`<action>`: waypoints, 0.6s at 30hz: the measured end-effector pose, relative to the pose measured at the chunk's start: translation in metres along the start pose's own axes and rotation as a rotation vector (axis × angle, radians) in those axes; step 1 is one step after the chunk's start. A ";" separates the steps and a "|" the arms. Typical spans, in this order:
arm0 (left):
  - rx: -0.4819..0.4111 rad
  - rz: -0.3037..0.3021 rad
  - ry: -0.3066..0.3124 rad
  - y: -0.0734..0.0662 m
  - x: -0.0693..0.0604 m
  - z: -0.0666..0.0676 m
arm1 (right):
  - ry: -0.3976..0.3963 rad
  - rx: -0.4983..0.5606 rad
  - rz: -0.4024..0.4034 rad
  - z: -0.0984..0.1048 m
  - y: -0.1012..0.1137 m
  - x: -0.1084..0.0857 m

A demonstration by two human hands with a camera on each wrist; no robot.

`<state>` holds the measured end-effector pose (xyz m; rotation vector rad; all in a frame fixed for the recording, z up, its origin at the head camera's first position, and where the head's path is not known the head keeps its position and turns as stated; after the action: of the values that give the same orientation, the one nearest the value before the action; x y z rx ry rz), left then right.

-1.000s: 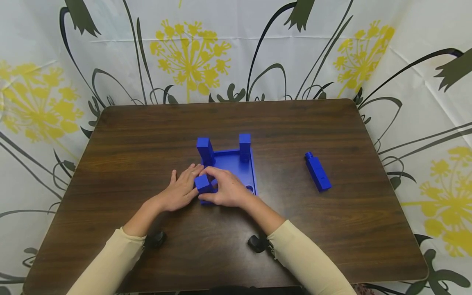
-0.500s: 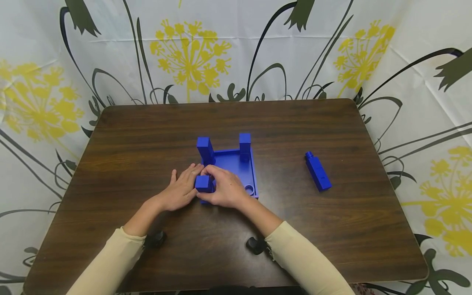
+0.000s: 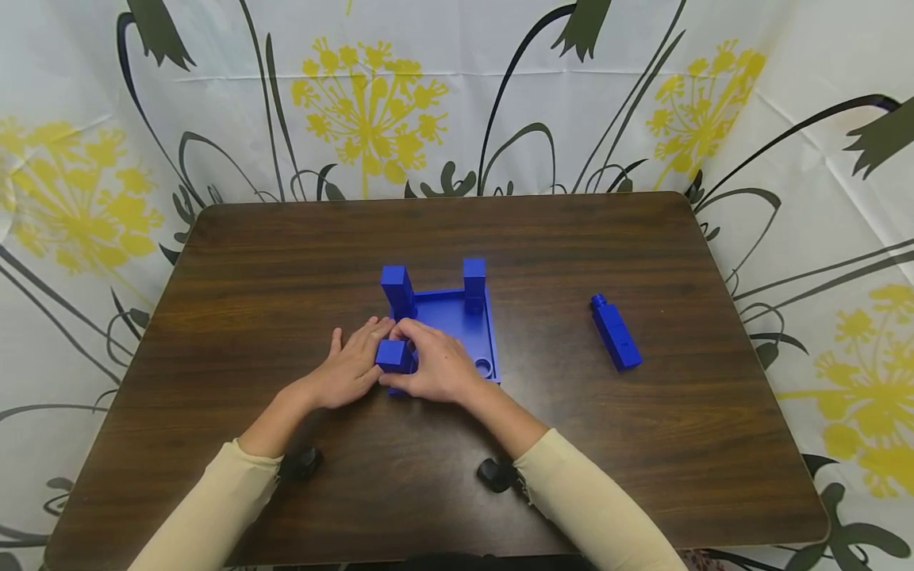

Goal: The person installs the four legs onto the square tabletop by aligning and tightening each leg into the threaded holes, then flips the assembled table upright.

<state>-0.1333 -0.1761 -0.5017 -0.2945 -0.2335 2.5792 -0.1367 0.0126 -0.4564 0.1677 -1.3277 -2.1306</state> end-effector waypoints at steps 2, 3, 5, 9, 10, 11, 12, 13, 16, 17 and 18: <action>0.006 0.004 0.004 0.001 0.001 -0.001 | 0.033 0.012 -0.001 0.002 0.000 0.000; 0.006 0.005 0.004 0.001 0.002 -0.002 | 0.054 0.027 0.000 0.003 0.000 0.000; 0.013 0.010 0.011 0.003 0.002 -0.003 | 0.104 0.069 0.007 0.006 -0.001 0.000; 0.030 0.014 0.021 0.005 0.003 -0.006 | 0.221 0.198 0.027 0.010 -0.001 0.000; 0.030 0.014 0.021 0.005 0.003 -0.006 | 0.249 0.229 0.033 0.011 -0.001 0.000; 0.030 0.012 0.021 0.006 0.003 -0.006 | 0.275 0.258 0.039 0.012 -0.001 0.000; 0.033 0.011 0.025 0.006 0.004 -0.006 | 0.300 0.286 0.045 0.013 -0.001 0.001; 0.036 0.009 0.028 0.006 0.004 -0.006 | 0.324 0.311 0.048 0.014 0.000 0.001; 0.035 0.005 0.032 0.005 0.003 -0.006 | 0.374 0.359 0.054 0.014 0.001 0.001; 0.036 0.007 0.035 0.005 0.003 -0.005 | 0.385 0.363 0.052 0.014 0.001 0.001; 0.035 0.007 0.037 0.005 0.003 -0.005 | 0.390 0.363 0.047 0.014 0.001 0.001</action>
<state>-0.1368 -0.1778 -0.5082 -0.3302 -0.1739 2.5792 -0.1432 0.0228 -0.4483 0.6578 -1.4437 -1.6883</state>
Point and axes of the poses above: each hand's wrist, its own x-axis towards the middle knuckle, its own z-axis out of the back of the hand, y = z × x, the point moved 3 cm from there along x, towards the middle knuckle, and after that the axes turned 15 degrees about x, right-handed, at the moved point
